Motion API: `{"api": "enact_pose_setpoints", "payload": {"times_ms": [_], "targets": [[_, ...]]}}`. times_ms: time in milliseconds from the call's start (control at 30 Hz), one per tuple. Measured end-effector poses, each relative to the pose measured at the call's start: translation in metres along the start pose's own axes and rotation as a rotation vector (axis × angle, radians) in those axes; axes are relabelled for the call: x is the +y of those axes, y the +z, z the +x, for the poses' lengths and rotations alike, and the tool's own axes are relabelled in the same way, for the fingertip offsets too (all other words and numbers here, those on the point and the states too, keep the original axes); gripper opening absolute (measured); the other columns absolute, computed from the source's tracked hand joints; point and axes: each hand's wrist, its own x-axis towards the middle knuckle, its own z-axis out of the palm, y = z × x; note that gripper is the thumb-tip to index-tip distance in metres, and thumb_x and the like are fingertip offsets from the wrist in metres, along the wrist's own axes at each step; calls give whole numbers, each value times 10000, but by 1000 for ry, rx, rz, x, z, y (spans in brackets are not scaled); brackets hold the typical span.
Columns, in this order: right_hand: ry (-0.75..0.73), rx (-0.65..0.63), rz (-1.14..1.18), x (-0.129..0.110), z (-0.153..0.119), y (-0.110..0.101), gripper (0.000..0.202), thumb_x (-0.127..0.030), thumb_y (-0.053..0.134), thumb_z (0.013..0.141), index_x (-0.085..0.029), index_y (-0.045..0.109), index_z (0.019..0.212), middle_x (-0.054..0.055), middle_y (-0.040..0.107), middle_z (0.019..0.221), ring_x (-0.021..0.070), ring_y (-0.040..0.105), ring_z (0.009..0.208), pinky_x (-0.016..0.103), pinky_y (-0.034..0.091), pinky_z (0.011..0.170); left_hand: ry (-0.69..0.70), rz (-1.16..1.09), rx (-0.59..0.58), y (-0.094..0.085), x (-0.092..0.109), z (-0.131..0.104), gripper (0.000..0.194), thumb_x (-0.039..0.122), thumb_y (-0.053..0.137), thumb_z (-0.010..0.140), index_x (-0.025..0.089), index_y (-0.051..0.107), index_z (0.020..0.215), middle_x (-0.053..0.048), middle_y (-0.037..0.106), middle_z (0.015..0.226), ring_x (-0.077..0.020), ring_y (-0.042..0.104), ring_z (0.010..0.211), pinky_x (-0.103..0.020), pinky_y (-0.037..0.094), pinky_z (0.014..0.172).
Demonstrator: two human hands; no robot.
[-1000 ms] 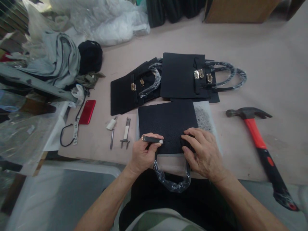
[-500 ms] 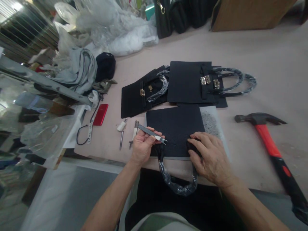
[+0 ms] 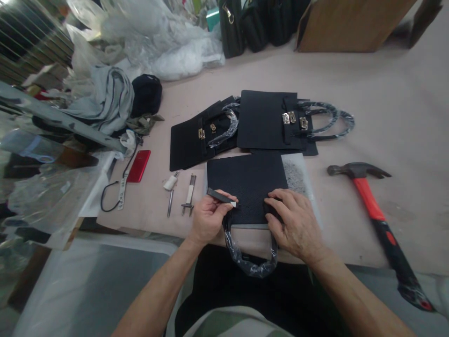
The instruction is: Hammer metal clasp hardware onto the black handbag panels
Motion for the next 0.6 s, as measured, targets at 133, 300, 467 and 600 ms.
{"api": "enact_pose_setpoints", "payload": {"times_ms": [133, 300, 467, 600], "targets": [[3, -11, 1, -1, 0, -1, 255, -246, 576, 911, -181, 642, 1148, 136, 636, 1233, 336, 542, 1188, 528, 438, 1007, 103, 172, -1, 2, -1, -6, 97, 214, 714, 870, 168, 714, 955, -71, 792, 964, -205, 768, 915, -321, 625, 891], [3, -10, 6, -1, 1, -1, 271, -243, 583, 904, -176, 650, 1158, 139, 631, 1237, 338, 539, 1192, 526, 430, 1017, 257, 303, -17, 1, -3, -8, 93, 177, 696, 884, 178, 713, 976, -60, 789, 973, -190, 764, 914, -306, 621, 878], [-5, -9, -4, 0, 1, 0, 254, -244, 575, 916, -165, 637, 1149, 134, 633, 1232, 335, 543, 1179, 525, 434, 1012, 407, 413, -22, 3, -4, -9, 107, 157, 689, 896, 176, 698, 1001, -54, 790, 985, -176, 763, 924, -306, 620, 879], [-1, -16, -8, -1, 1, 0, 253, -246, 571, 920, -167, 631, 1153, 131, 633, 1233, 335, 544, 1179, 522, 436, 1009, 449, 415, -18, 5, -3, -8, 113, 131, 685, 892, 172, 692, 998, -51, 791, 974, -164, 762, 914, -289, 620, 871]]}}
